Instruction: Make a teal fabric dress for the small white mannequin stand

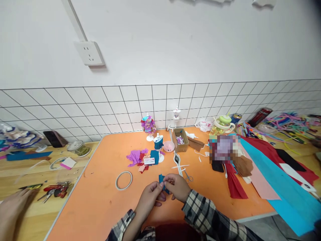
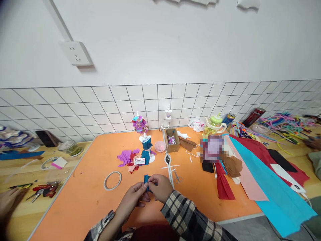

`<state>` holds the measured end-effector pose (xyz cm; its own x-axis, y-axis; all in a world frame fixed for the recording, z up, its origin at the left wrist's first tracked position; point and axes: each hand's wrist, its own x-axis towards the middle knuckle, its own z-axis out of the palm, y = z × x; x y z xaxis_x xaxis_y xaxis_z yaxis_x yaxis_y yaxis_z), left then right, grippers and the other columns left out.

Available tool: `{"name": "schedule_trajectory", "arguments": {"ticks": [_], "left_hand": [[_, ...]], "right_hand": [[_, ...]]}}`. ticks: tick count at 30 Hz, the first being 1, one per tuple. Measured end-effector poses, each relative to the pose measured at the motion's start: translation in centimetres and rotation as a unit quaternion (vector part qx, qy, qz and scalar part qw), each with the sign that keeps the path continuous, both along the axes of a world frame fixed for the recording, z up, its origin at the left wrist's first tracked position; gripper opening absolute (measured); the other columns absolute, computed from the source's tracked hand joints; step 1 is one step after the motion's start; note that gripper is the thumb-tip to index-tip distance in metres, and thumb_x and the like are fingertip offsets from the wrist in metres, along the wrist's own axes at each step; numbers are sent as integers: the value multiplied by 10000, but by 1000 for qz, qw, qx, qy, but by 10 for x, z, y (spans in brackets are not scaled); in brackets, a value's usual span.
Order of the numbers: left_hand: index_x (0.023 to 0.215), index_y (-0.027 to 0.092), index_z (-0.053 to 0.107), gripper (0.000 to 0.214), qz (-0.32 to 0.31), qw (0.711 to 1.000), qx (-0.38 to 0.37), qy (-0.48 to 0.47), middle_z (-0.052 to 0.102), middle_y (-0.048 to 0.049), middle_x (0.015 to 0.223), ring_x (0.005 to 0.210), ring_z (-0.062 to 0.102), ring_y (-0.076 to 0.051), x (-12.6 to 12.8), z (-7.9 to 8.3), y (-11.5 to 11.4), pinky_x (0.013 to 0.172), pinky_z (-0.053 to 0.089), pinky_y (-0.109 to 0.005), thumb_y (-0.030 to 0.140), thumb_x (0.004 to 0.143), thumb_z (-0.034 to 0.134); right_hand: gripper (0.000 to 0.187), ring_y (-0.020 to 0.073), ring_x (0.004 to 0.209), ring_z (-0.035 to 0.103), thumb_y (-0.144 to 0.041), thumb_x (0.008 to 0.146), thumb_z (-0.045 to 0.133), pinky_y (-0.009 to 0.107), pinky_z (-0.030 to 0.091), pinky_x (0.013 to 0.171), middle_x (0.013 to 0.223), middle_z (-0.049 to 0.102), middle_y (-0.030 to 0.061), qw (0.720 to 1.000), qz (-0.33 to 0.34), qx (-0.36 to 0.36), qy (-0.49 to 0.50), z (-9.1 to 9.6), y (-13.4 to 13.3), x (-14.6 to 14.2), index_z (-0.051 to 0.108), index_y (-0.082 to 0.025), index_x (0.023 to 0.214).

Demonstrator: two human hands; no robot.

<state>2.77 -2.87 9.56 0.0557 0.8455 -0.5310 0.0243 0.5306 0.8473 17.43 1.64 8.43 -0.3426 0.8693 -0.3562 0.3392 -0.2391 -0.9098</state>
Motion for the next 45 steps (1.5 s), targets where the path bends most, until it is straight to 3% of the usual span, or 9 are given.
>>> {"name": "schedule_trajectory", "arguments": {"ticks": [6,12,15,17,21,29,36,41,45], "left_hand": [[767,151,607,503,22,999,5,-35,675,-22,688,579,622,-132,-1,-5,2,545,443,-215,637,655,671],[803,139,640,371,115,986,2,-117,716,-54,790,649,660,-128,-3,-3,5,594,486,-195,466,676,760],[785,145,599,240,212,952,-39,-219,708,-41,724,636,677,-135,-7,-1,4,562,497,-184,299,705,764],[733,151,560,149,250,910,-134,-304,669,-14,611,570,672,-136,-7,-4,-2,509,496,-185,217,750,692],[692,146,548,123,207,851,-296,-382,626,-1,519,511,662,-145,3,-16,-17,432,479,-183,179,785,620],[914,122,594,189,221,920,-175,-271,744,-111,854,579,691,-134,-3,-11,-11,471,507,-167,148,770,714],[850,103,598,82,286,900,-157,-289,722,-69,720,533,673,-101,-7,-6,-14,461,513,-139,48,812,646],[831,68,630,78,283,891,-143,-324,711,-68,691,478,643,-67,-6,9,-9,457,518,-116,-5,834,601],[828,85,645,67,278,894,-103,-337,714,-53,713,492,646,-69,-10,14,-5,450,526,-122,20,810,643]], "right_hand": [[217,102,491,489,-319,710,547,207,452,347,647,522,-26,997,-24,-13,66,-10,0,1,590,-166,857],[303,99,506,504,-407,766,543,207,460,374,730,592,-8,996,-23,24,87,-5,0,4,579,-188,972],[306,123,594,567,-404,849,452,226,488,463,818,648,18,996,4,86,-40,-8,5,26,594,-201,1029],[266,137,752,614,-354,886,430,247,502,660,869,669,22,955,37,161,-247,-17,13,50,637,-216,981],[213,225,889,617,-239,863,476,330,445,781,932,662,116,913,32,131,-385,-47,33,94,662,-142,902],[218,194,952,621,-145,888,463,285,420,773,1105,600,132,867,59,73,-489,-86,45,100,579,-151,1072],[258,193,912,634,-88,900,390,285,427,727,1111,569,145,848,61,46,-525,-92,19,125,548,-143,1097],[288,196,985,612,-164,927,372,290,440,779,1207,549,119,857,70,63,-506,-96,-11,140,541,-184,1160],[305,210,999,612,-213,922,362,329,472,805,1213,572,91,901,5,85,-425,-99,-29,136,542,-246,1166]]}}
